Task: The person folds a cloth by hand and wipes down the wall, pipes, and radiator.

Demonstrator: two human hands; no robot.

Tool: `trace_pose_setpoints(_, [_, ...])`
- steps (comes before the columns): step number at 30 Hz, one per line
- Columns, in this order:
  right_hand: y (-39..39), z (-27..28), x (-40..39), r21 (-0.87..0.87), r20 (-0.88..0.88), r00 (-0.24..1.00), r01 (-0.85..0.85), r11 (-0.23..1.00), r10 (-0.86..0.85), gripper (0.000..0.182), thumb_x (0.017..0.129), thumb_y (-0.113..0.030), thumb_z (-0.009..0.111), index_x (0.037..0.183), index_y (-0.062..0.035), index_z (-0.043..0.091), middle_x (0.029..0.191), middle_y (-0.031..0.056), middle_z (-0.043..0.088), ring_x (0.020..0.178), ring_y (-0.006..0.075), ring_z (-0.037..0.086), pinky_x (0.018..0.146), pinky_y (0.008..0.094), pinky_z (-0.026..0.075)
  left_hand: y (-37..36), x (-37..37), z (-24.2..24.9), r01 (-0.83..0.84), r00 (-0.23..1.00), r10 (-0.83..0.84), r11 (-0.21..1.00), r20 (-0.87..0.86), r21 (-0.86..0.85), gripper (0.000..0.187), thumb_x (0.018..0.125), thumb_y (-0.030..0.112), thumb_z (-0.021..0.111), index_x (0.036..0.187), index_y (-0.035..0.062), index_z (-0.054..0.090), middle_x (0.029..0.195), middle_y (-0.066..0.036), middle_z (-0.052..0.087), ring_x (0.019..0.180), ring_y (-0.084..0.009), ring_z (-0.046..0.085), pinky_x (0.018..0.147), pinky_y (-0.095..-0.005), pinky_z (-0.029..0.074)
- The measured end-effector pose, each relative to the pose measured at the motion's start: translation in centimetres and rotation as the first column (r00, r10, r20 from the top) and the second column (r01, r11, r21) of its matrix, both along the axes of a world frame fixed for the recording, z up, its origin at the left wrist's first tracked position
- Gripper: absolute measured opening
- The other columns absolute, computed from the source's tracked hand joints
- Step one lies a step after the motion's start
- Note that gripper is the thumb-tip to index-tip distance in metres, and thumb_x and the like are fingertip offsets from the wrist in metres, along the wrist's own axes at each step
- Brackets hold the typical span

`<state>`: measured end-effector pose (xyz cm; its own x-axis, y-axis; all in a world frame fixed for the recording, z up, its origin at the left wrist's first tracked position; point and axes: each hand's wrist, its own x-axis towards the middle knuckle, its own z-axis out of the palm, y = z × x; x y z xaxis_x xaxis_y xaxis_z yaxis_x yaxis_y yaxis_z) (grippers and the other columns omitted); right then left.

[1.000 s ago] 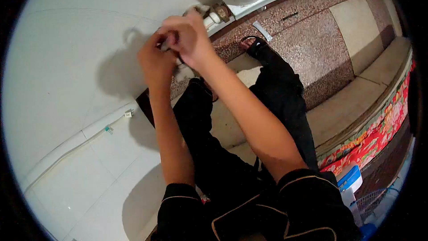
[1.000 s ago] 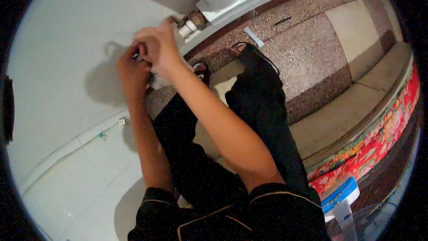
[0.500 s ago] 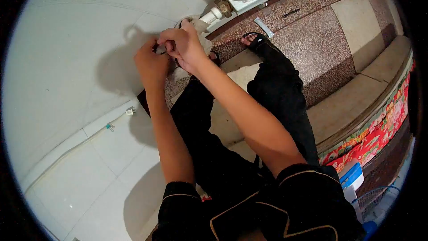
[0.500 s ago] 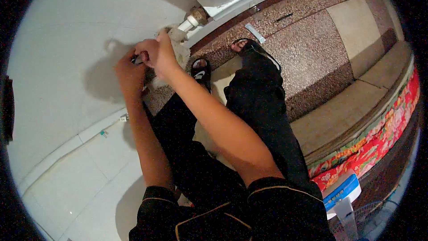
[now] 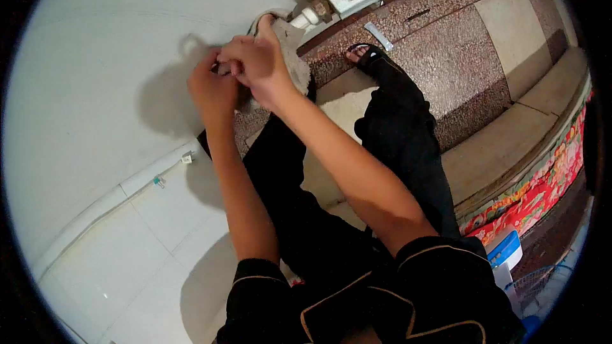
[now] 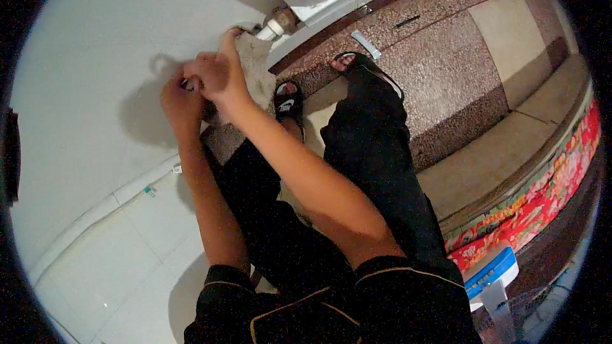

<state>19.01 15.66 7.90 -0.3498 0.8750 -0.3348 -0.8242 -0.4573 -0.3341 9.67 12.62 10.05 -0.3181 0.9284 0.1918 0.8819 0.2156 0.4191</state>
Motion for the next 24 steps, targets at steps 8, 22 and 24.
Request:
trace_pose_setpoints(8, [-0.5, 2.0, 0.3, 0.138, 0.167, 0.986, -0.045, 0.989, 0.022, 0.052, 0.082, -0.015, 0.06, 0.119, -0.0081, 0.024, 0.067, 0.0042, 0.054, 0.052, 0.0123, 0.049, 0.042, 0.0243, 0.034, 0.1, -0.8, -0.9, -0.026, 0.982, 0.014, 0.998, 0.19, 0.064, 0.024, 0.069, 0.004, 0.063, 0.093, -0.0004, 0.066, 0.084, -0.021, 0.066, 0.078, -0.03, 0.066, 0.071, -0.0364, 0.049])
trace_pose_setpoints(22, [-0.7, 1.1, -0.9, -0.111, -0.255, 0.964, -0.112, 0.987, 0.081, 0.046, 0.078, 0.0, 0.06, 0.114, -0.0093, 0.033, 0.063, 0.0056, 0.052, 0.05, 0.0114, 0.046, 0.039, 0.0246, 0.028, 0.2, -2.1, -0.7, 0.027, 0.993, -0.024, 0.999, 0.117, -0.02, 0.029, 0.069, 0.011, 0.066, 0.097, 0.0028, 0.067, 0.082, -0.018, 0.067, 0.074, -0.0301, 0.065, 0.068, -0.0363, 0.049])
trace_pose_setpoints(24, [-0.4, 1.6, -0.4, -0.057, -0.003, 0.998, -0.065, 0.996, 0.065, 0.032, 0.078, -0.001, 0.061, 0.102, -0.0077, 0.041, 0.063, 0.0061, 0.052, 0.049, 0.0112, 0.045, 0.04, 0.0246, 0.029, 0.4, -1.8, -0.4, 0.001, 0.972, 0.009, 0.999, 0.234, -0.041, 0.029, 0.069, 0.011, 0.066, 0.097, 0.0027, 0.067, 0.085, -0.018, 0.068, 0.076, -0.0361, 0.064, 0.069, -0.0384, 0.048])
